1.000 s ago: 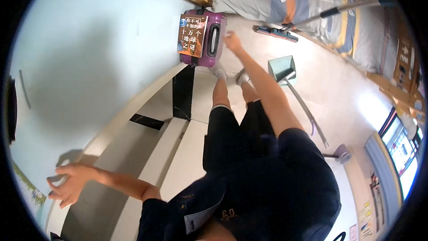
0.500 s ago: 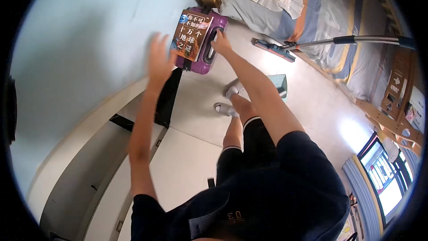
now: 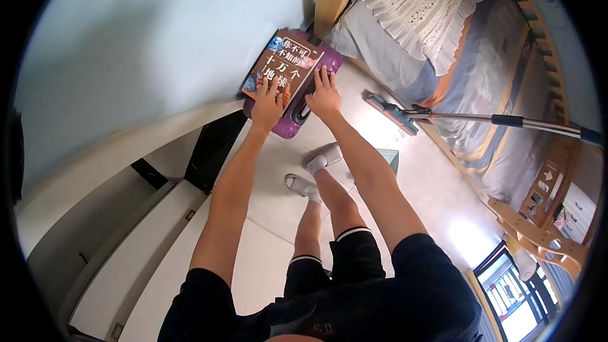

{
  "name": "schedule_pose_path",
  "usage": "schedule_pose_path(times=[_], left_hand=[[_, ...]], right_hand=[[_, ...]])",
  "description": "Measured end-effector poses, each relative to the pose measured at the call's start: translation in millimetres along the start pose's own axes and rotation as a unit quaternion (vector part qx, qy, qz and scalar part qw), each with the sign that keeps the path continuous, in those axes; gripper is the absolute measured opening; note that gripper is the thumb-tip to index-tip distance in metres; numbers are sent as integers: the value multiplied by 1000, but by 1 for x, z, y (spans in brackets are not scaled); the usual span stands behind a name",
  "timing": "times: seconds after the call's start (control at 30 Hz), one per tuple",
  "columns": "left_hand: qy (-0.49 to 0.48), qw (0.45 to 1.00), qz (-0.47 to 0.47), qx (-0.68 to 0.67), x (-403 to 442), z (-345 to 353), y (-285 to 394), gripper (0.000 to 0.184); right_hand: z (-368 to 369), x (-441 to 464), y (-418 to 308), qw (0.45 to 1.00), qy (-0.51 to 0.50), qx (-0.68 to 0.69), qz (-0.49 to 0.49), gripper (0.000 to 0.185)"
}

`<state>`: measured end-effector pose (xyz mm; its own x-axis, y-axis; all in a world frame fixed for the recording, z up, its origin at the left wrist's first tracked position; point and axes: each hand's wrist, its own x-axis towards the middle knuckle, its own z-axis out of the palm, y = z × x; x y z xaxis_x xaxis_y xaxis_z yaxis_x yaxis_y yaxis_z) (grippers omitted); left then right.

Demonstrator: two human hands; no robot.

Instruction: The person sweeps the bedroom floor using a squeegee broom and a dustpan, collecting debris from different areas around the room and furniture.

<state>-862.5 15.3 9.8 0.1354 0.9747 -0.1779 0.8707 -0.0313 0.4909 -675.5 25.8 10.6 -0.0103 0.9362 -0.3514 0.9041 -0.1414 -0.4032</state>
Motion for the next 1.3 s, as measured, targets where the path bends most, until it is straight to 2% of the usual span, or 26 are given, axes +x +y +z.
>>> schedule_pose_path(times=[0.13, 0.2, 0.27, 0.43, 0.5, 0.6, 0.67, 0.7, 0.8, 0.87, 0.93, 0.97, 1.03, 1.07, 1.13, 1.17, 1.3], left_hand=[[-57, 998, -19, -23, 21, 17, -15, 52], [-95, 995, -19, -21, 19, 31, -28, 53], [-101, 995, -11, -21, 2, 35, -40, 55], [-197, 976, -90, 4, -70, 18, -58, 58], [-204, 974, -98, -2, -88, 18, -76, 60], [-236, 965, -110, 11, -90, 25, -106, 63], [-236, 969, -71, 24, -93, 34, -132, 59], [-259, 961, -82, 46, -88, 36, -137, 56], [-274, 955, -89, 64, -96, 50, -157, 53], [-278, 953, -102, 63, -99, 61, -165, 59], [-244, 961, -116, 59, -108, 72, -160, 73], [-246, 959, -122, 66, -114, 79, -155, 73], [-208, 958, -140, 140, -124, 94, -142, 86], [-213, 956, -136, 147, -124, 97, -141, 86], [-238, 939, -185, 164, -113, 106, -144, 88], [-238, 942, -193, 136, -114, 105, -145, 83], [-236, 948, -192, 90, -121, 98, -141, 71]], right_hand=[[15, 21, 5, 999, -35, 15, 36, 80], [35, 21, 8, 998, -41, -35, 36, 81], [51, 10, 5, 997, -49, -45, 42, 82], [74, -55, -25, 992, -117, -5, 39, 82], [90, -70, -33, 986, -157, -24, 41, 85], [121, -75, -38, 981, -187, -28, 52, 88], [135, -73, -45, 972, -222, -24, 74, 88], [140, -69, -48, 964, -254, -30, 79, 84], [172, -77, -52, 952, -284, -86, 68, 77], [189, -77, -61, 930, -323, -161, 72, 74], [209, -80, -60, 944, -297, -122, 78, 75], [207, -80, -60, 939, -308, -136, 66, 76], [217, -85, -55, 943, -297, -138, 58, 76], [218, -83, -55, 944, -298, -129, 62, 76], [214, -67, -51, 929, -349, -110, 51, 74], [215, -68, -52, 943, -301, -142, 32, 73], [211, -65, -44, 931, -327, -158, -37, 67]])
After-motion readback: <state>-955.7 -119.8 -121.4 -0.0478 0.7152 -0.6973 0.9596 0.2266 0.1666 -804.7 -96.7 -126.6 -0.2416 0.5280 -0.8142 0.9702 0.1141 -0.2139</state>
